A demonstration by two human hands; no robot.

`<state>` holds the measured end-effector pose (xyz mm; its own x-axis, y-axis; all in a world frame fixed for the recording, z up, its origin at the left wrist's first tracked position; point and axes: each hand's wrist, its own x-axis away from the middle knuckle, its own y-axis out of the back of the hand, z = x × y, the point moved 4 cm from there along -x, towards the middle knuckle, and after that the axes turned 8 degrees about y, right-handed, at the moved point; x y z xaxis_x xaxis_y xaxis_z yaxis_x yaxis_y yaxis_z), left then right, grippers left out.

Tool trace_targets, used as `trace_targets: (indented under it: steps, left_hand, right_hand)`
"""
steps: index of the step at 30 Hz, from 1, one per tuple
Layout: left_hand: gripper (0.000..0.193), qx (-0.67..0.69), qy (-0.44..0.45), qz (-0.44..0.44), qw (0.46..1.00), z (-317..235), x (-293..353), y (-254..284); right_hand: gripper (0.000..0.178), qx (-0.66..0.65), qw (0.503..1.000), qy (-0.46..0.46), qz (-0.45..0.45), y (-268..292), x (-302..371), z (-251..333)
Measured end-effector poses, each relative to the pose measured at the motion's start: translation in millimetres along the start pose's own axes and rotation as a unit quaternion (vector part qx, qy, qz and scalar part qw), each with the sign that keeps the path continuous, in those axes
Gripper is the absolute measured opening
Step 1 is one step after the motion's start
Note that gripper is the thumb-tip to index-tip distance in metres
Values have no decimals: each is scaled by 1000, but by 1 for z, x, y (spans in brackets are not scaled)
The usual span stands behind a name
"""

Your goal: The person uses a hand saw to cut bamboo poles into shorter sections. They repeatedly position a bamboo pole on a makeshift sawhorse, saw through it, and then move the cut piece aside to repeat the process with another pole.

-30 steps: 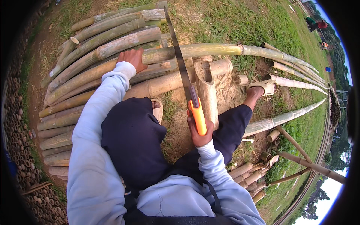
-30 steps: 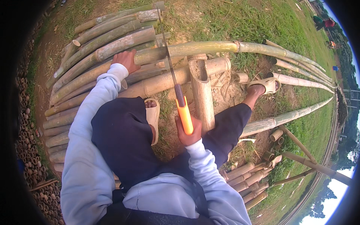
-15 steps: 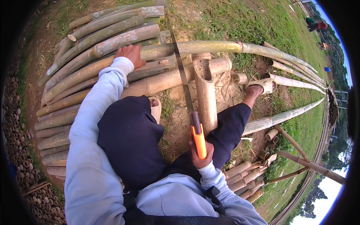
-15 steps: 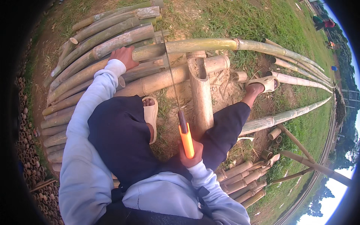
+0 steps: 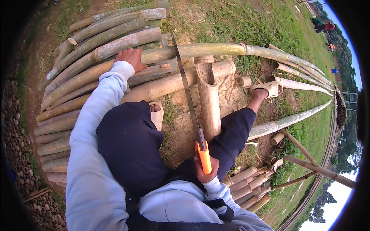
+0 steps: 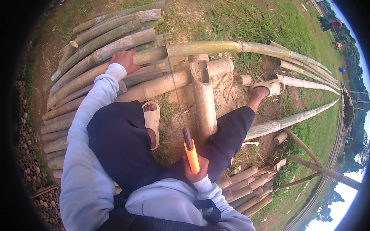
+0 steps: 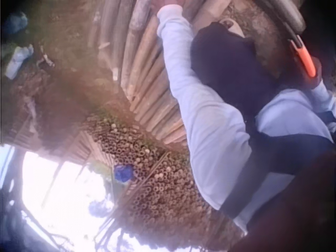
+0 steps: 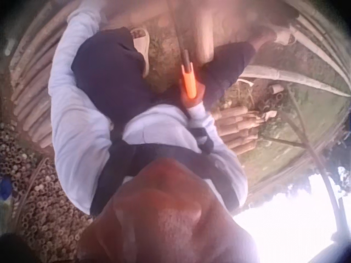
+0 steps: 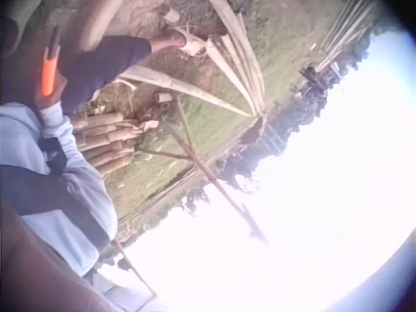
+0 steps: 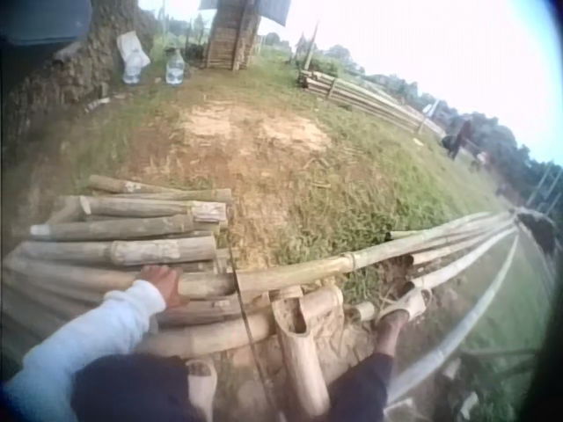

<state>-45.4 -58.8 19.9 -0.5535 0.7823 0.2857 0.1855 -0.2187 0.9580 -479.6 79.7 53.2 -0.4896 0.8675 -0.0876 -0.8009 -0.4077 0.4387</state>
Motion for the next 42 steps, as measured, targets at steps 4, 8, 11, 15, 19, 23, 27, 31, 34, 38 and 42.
trace_targets:
  steps: [4,8,11,15,19,23,27,31,34,38,42]
  left_hand:
    - [63,2,-18,-2,1000,-12,-10,1]
    - [60,-16,-13,-9,1000,1,-7,2]
    - [60,-19,-8,-4,1000,4,-7,3]
    - [63,-6,-3,-9,1000,-1,0,0]
    - [66,4,-10,-16,1000,-5,-5,2]
    - [65,-1,-22,-13,1000,-4,-9,4]
    - [61,-29,-16,-21,999,8,-3,0]
    - [57,-7,-10,-30,999,-6,8,-5]
    - [57,-6,-10,-16,1000,-6,6,-3]
    - [62,-4,-31,-26,999,-4,10,-10]
    - [63,-18,-28,-1,999,3,12,-13]
  right_hand:
    - [27,-58,998,30,-17,-52,-124,-26]
    - [26,-97,995,-8,1,-54,-133,-31]
    - [11,-60,998,-27,11,-21,-39,-16]
    - [24,0,1000,15,10,-4,2,-6]
    - [22,-57,998,25,-16,-47,-131,-14]
    - [28,-55,994,74,-56,-70,-167,-23]
    - [15,-43,998,42,-35,-36,-55,-24]
    - [17,5,999,27,-25,-8,-19,-7]
    - [16,-20,1000,-13,-9,-32,-117,-11]
    - [24,-56,995,73,-47,-63,-156,-13]
    - [17,-44,999,-12,4,-31,-54,-20]
